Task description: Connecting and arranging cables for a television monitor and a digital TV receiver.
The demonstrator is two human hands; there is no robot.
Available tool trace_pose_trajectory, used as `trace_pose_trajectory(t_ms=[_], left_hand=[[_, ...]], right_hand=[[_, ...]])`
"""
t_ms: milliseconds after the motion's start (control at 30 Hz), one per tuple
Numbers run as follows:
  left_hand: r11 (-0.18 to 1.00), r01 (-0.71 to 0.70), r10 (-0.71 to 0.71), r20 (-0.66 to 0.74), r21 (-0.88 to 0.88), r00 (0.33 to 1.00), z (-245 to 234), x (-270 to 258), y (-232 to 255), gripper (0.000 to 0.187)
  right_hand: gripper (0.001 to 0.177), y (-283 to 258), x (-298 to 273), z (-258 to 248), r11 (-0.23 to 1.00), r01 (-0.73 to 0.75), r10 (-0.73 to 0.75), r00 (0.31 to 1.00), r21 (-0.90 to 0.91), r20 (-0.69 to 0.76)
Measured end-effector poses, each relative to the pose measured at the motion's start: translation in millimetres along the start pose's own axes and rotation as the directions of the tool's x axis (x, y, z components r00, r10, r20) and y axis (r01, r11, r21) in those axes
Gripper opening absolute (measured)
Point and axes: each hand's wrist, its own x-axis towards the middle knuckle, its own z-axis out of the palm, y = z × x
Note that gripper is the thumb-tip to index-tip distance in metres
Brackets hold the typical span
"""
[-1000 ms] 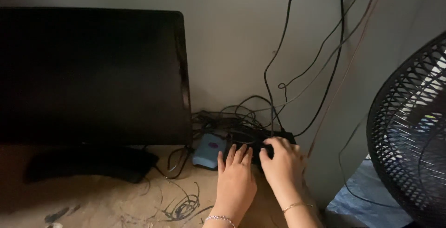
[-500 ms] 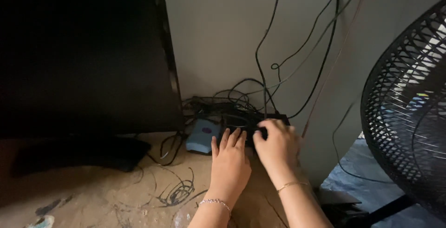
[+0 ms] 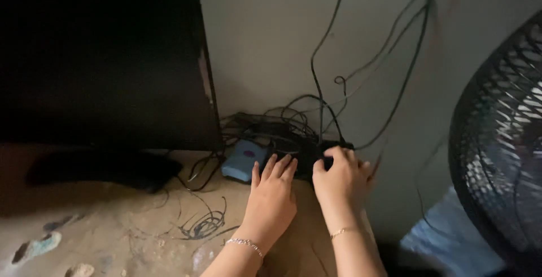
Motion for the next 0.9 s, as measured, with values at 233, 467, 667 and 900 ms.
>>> trace_pose_trajectory(t_ms=[233,467,667,900], left_hand=[[0.997,-0.07,0.069,0.046,0.024,0.997,10.8,-6.1,-7.9,0.067],[0.995,-0.099,0.1,-0.004,0.033,0.995,4.7,-4.5,-6.4,0.059],[0.995,-0.07,0.069,0.012,0.064,0.998,17.6,14.1,-7.7,0.062],[0.985,-0.121,0.127,-0.045,0.122,0.991,25.3,-2.5,-15.7,0.057]], right_hand=[[0.029,-1.7,-2.8,2.2,0.998,-0.062,0.064,0.993,-0.024,0.096],[0.03,-2.9,-10.3,-0.6,0.997,-0.026,0.02,0.996,0.071,0.085],[0.032,-9.5,-1.5,-7.8,0.999,-0.044,0.041,0.987,0.012,0.157],[0.029,0.7,-4.9,18.3,0.975,0.074,-0.087,0.995,0.208,0.056]])
